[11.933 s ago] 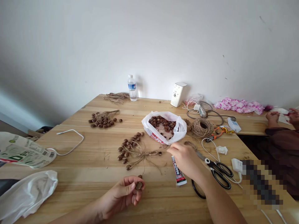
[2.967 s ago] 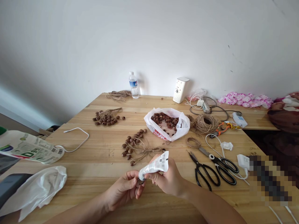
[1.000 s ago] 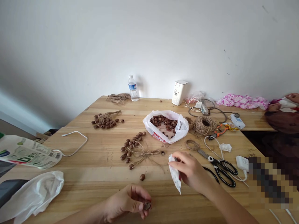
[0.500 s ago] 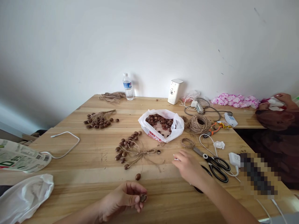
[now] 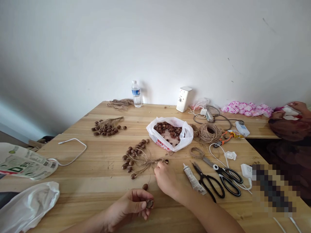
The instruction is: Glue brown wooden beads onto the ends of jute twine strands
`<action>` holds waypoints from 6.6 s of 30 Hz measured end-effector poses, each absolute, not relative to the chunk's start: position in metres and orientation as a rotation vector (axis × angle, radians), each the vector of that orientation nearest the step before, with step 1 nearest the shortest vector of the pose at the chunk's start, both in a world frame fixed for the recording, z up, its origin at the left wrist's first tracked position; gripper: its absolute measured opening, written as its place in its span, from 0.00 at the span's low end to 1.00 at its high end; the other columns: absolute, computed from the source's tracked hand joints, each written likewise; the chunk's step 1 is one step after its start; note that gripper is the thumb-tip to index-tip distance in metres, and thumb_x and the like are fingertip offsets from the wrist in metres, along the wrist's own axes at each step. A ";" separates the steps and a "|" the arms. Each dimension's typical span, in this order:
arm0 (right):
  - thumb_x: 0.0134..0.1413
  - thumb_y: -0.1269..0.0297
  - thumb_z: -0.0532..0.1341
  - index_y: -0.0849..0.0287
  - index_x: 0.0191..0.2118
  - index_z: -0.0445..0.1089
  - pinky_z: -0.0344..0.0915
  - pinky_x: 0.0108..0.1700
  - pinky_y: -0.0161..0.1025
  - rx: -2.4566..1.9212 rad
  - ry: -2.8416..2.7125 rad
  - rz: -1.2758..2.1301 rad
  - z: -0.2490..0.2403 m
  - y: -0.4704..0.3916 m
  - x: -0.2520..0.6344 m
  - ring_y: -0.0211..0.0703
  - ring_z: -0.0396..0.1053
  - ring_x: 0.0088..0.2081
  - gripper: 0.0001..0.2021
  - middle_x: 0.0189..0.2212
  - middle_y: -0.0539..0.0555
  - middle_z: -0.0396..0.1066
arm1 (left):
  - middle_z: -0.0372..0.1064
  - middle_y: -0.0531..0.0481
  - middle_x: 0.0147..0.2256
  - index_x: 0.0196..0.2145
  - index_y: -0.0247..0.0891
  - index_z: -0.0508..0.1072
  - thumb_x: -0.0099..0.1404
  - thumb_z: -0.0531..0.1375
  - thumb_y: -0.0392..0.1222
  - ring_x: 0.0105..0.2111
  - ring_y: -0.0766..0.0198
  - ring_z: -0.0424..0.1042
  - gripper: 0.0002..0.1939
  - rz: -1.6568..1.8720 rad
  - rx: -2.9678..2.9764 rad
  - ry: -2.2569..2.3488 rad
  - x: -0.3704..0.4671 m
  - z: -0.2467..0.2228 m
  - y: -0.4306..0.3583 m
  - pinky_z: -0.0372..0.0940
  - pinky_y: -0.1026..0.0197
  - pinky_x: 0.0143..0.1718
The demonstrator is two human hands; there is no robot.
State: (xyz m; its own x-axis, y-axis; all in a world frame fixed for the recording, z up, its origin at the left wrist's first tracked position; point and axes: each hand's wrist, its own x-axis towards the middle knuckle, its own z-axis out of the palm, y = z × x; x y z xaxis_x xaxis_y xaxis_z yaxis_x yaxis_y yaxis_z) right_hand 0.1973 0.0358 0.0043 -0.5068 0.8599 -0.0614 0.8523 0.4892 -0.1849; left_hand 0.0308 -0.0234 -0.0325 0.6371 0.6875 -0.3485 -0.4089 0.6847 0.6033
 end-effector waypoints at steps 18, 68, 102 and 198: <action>0.51 0.74 0.56 0.61 0.31 0.68 0.61 0.34 0.34 -1.494 -2.274 0.723 0.008 0.034 0.204 0.40 0.68 0.32 0.05 0.28 0.52 0.70 | 0.75 0.42 0.29 0.33 0.30 0.77 0.51 0.66 0.35 0.27 0.63 0.73 0.09 0.700 0.482 0.561 0.030 -0.029 -0.023 0.65 0.61 0.29; 0.42 0.71 0.63 0.62 0.38 0.71 0.65 0.38 0.37 -1.105 -1.628 1.617 0.004 0.035 0.199 0.38 0.68 0.33 0.12 0.32 0.52 0.71 | 0.72 0.44 0.29 0.34 0.32 0.76 0.55 0.64 0.40 0.25 0.66 0.69 0.10 0.863 0.423 0.697 0.032 -0.030 -0.017 0.63 0.62 0.28; 0.45 0.74 0.59 0.60 0.36 0.72 0.66 0.35 0.35 -1.105 -1.934 1.276 0.005 0.032 0.197 0.39 0.68 0.32 0.10 0.32 0.53 0.71 | 0.71 0.44 0.29 0.33 0.31 0.76 0.55 0.64 0.40 0.25 0.68 0.68 0.10 0.853 0.438 0.697 0.032 -0.031 -0.016 0.62 0.64 0.28; 0.48 0.78 0.61 0.60 0.36 0.69 0.65 0.33 0.31 -1.013 -2.261 0.948 0.020 0.009 0.202 0.35 0.66 0.29 0.09 0.36 0.53 0.68 | 0.71 0.46 0.27 0.34 0.31 0.76 0.53 0.65 0.37 0.24 0.69 0.68 0.10 0.828 0.435 0.697 0.030 -0.028 -0.016 0.63 0.65 0.27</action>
State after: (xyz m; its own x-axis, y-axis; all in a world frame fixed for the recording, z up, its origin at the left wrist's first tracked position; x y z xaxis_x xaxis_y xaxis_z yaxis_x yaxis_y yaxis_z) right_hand 0.2017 0.0086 0.0204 -0.6084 0.7806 0.1434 0.4451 0.4852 -0.7526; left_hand 0.0297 -0.0164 -0.0282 0.4778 0.7879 -0.3884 -0.5177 0.6098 0.6002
